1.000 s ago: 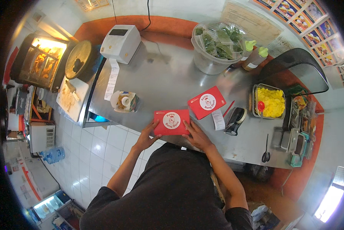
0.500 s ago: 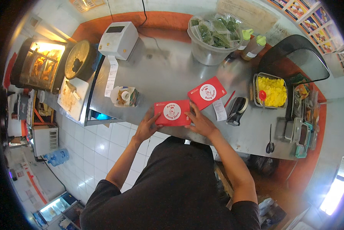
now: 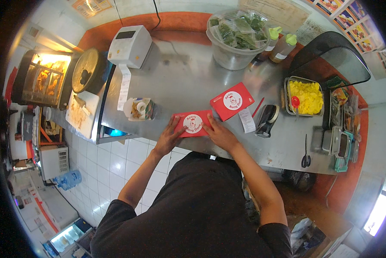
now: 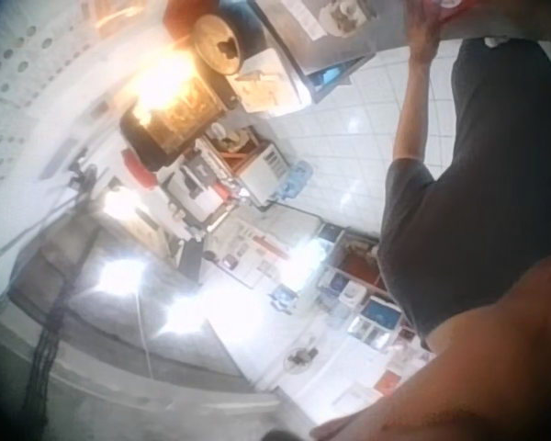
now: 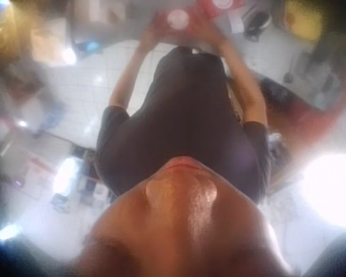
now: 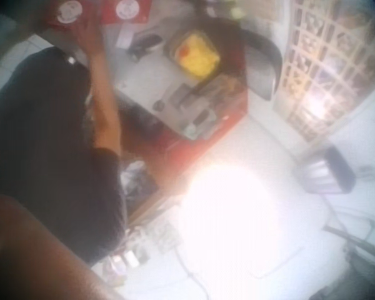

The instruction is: The person assembles two food orders at a counter, placing fried items and sauces into paper containers, adding a sauce packet, and closing the boxes. They then place a receipt and a side of scrambled eggs into a small paper cup.

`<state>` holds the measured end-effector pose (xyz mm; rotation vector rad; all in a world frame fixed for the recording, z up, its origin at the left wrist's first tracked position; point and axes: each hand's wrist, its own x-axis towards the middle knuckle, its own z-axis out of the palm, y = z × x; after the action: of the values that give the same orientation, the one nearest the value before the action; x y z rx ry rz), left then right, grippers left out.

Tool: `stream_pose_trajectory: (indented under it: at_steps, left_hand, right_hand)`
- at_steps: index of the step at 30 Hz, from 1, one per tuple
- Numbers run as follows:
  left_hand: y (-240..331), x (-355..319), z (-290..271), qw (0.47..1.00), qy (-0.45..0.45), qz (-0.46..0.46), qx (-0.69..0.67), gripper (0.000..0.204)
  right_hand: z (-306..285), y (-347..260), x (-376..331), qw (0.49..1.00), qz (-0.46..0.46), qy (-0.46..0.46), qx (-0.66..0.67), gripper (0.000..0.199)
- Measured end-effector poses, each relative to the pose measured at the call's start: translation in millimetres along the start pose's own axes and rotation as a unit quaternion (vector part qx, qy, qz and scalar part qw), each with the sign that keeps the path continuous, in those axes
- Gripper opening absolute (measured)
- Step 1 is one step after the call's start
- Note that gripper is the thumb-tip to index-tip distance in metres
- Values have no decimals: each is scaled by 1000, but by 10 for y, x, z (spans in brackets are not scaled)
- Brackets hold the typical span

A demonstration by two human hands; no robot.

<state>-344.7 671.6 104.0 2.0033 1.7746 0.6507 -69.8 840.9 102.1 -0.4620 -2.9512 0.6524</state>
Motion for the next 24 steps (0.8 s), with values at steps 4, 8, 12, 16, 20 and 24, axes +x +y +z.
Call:
stream_pose_trajectory:
  at_steps: [4,8,12,16,20,24]
  left_hand:
    - [81,-13,-50,999,18,20,-32,72]
    - [31,-146,187,994,44,-27,-97,73]
    - [-71,-172,273,996,51,-10,-77,77]
    - [198,252,-71,997,19,61,43,66]
    - [303,854,-109,994,-99,29,26,75]
    - [304,835,-6,1000,-22,-7,-10,74]
  right_hand:
    - [-34,-80,-21,998,38,8,45,61]
    - [15,-299,-169,996,41,82,18,67]
    - [341,-338,-174,979,76,172,83,62]
    - [356,-314,-258,967,106,189,133,49]
    - [216,-209,-410,962,112,158,191,40]
    - [-404,-130,-721,869,356,276,205,35]
